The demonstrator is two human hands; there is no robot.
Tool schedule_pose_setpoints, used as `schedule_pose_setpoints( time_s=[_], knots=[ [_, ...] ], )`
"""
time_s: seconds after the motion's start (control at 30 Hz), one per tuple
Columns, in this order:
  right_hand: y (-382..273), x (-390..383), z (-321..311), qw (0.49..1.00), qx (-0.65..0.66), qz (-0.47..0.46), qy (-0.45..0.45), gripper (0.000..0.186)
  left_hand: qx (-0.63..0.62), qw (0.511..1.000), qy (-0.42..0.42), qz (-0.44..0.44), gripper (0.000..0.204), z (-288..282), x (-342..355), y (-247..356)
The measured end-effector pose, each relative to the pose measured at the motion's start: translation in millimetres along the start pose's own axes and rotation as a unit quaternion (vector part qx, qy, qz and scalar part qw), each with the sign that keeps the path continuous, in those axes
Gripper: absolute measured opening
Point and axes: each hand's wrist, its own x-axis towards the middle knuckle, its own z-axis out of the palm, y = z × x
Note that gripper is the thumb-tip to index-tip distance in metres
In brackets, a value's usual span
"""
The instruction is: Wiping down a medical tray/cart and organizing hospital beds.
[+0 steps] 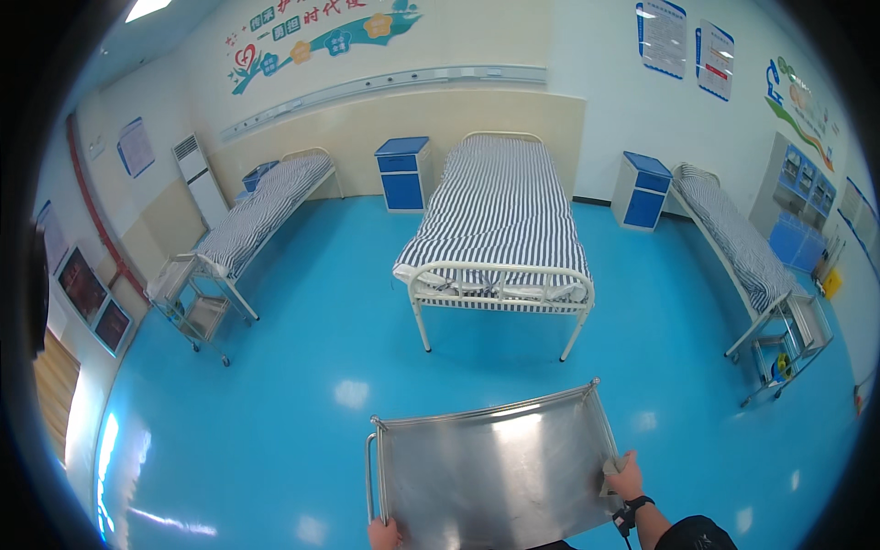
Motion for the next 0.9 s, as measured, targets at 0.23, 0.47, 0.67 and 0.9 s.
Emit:
schedule_pose_setpoints(
  time_s=[0.23,0.47,0.67,0.9],
  knots=[
    [-16,40,14,0.997,-0.028,-0.026,0.072,0.052,0.055,0.998,0.022,0.035,0.021,20,55,31],
    [-27,99,6,0.996,0.018,-0.044,0.072,0.053,0.014,1.0,-0.006,0.018,0.021,47,115,83],
    [-43,177,1,0.994,0.077,-0.034,0.075,0.053,0.002,1.0,-0.022,0.007,0.024,72,166,163],
    [-82,239,6,0.993,0.008,0.0,0.117,0.053,-0.007,1.0,-0.018,0.023,0.02,86,210,250]
  ],
)
